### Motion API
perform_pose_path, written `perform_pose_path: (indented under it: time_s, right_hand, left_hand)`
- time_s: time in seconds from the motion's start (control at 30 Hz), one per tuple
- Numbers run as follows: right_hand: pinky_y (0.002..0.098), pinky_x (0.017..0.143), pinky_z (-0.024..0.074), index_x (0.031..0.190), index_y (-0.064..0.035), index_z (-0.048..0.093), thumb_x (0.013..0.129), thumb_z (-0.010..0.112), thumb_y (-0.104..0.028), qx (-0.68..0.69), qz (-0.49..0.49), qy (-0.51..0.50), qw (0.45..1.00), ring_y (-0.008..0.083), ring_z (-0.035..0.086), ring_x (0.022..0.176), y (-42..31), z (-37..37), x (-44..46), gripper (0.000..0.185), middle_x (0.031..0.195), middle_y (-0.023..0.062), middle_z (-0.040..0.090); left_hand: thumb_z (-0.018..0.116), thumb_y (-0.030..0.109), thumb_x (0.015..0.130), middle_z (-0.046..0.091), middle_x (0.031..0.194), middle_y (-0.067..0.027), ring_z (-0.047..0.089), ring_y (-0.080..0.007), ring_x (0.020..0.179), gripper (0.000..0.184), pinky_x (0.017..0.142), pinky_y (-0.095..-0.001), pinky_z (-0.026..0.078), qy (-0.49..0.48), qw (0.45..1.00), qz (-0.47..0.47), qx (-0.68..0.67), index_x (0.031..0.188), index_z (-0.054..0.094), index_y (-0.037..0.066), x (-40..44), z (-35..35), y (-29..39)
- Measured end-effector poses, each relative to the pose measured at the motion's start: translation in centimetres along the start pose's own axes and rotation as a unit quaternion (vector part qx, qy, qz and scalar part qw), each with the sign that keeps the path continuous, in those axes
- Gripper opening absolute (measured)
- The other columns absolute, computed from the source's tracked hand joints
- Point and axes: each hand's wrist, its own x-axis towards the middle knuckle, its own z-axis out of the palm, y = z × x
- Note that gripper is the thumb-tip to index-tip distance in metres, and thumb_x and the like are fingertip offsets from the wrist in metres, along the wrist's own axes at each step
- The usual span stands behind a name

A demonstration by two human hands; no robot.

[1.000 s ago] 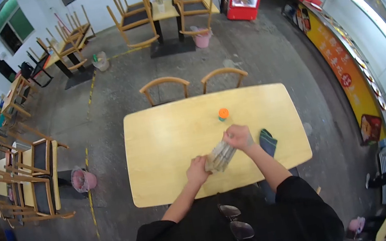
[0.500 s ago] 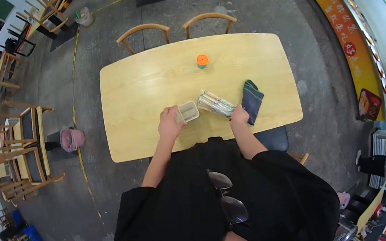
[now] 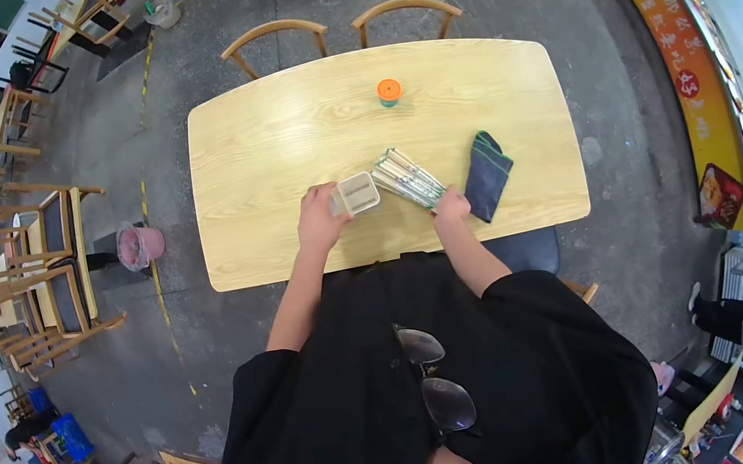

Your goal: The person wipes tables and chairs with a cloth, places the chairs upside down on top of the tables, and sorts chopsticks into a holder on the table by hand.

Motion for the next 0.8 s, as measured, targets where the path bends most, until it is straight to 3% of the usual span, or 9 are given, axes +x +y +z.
perform_pose_path:
  time_s: [0.13, 0.23, 0.33, 0.43, 0.53, 0.63, 0.8]
  right_hand:
    - [0.0436, 0.051, 0.0566, 0.094, 0.0034, 0.068, 0.090, 0.058, -0.031, -0.015, -0.012, -0.029, 0.999, 0.0288, 0.069, 0.067, 0.8, 0.1, 0.9, 0.036, 0.085, 0.0167, 0.071]
    - [0.0455, 0.057, 0.0582, 0.098, 0.0013, 0.071, 0.089, 0.058, -0.033, -0.139, -0.045, -0.131, 0.981, 0.0323, 0.071, 0.071, 2.3, -0.9, 3.7, 0.038, 0.089, 0.0186, 0.071]
    - [0.0438, 0.063, 0.0584, 0.111, -0.0036, 0.069, 0.087, 0.062, -0.034, -0.377, -0.265, -0.127, 0.878, 0.0356, 0.070, 0.070, 3.1, -2.5, 4.1, 0.039, 0.081, 0.0178, 0.070]
    - [0.0472, 0.082, 0.0574, 0.121, -0.0081, 0.070, 0.086, 0.064, -0.041, -0.503, -0.348, -0.137, 0.779, 0.0399, 0.071, 0.091, 2.8, -3.7, 3.2, 0.048, 0.100, 0.0228, 0.071]
    - [0.0494, 0.100, 0.0480, 0.120, -0.0088, 0.069, 0.085, 0.066, -0.051, -0.597, -0.353, -0.116, 0.711, 0.0397, 0.058, 0.118, -0.2, -4.0, -1.9, 0.055, 0.129, 0.0209, 0.061]
    - [0.0506, 0.106, 0.0422, 0.139, -0.0069, 0.054, 0.078, 0.071, -0.064, -0.608, -0.390, -0.119, 0.682, 0.0425, 0.047, 0.130, -2.6, -3.5, -6.0, 0.085, 0.140, 0.0203, 0.051]
    - [0.0518, 0.106, 0.0426, 0.151, 0.0041, 0.027, 0.070, 0.075, -0.070, -0.653, -0.388, -0.152, 0.633, 0.0403, 0.045, 0.132, -1.4, -1.2, -5.9, 0.120, 0.145, 0.0227, 0.044]
  left_hand:
    - [0.090, 0.014, 0.063, 0.060, 0.126, -0.0126, 0.054, -0.0345, 0.122, 0.072, 0.101, -0.0427, 0.049, 0.011, 1.000, 0.010, -0.016, 0.128, 0.061, 0.011, -0.2, -0.1, 0.0]
    - [0.090, 0.013, 0.062, 0.060, 0.126, -0.0128, 0.054, -0.0346, 0.122, 0.072, 0.101, -0.0426, 0.049, 0.004, 1.000, 0.017, -0.026, 0.128, 0.061, 0.011, 0.1, -0.2, -0.4]
    - [0.089, 0.013, 0.063, 0.059, 0.127, -0.0129, 0.055, -0.0348, 0.122, 0.071, 0.101, -0.0426, 0.050, 0.003, 1.000, 0.017, -0.022, 0.128, 0.061, 0.011, 0.0, -0.3, -0.3]
    - [0.089, 0.013, 0.063, 0.059, 0.128, -0.0126, 0.055, -0.0343, 0.122, 0.071, 0.101, -0.0427, 0.050, 0.004, 1.000, 0.019, -0.019, 0.128, 0.061, 0.012, 0.0, -0.1, -0.5]
    - [0.089, 0.015, 0.064, 0.059, 0.129, -0.0122, 0.054, -0.0339, 0.123, 0.072, 0.102, -0.0425, 0.050, 0.018, 1.000, 0.014, 0.005, 0.130, 0.059, 0.013, 0.1, 0.1, -0.5]
    - [0.089, 0.019, 0.066, 0.059, 0.129, -0.0119, 0.053, -0.0334, 0.124, 0.072, 0.101, -0.0424, 0.050, 0.018, 1.000, 0.014, 0.018, 0.131, 0.059, 0.015, 0.5, -0.1, -1.0]
    - [0.089, 0.024, 0.068, 0.053, 0.138, -0.0115, 0.052, -0.0324, 0.128, 0.087, 0.104, -0.0442, 0.049, -0.025, 0.999, 0.017, 0.044, 0.145, 0.049, 0.021, 1.2, -1.5, -0.8]
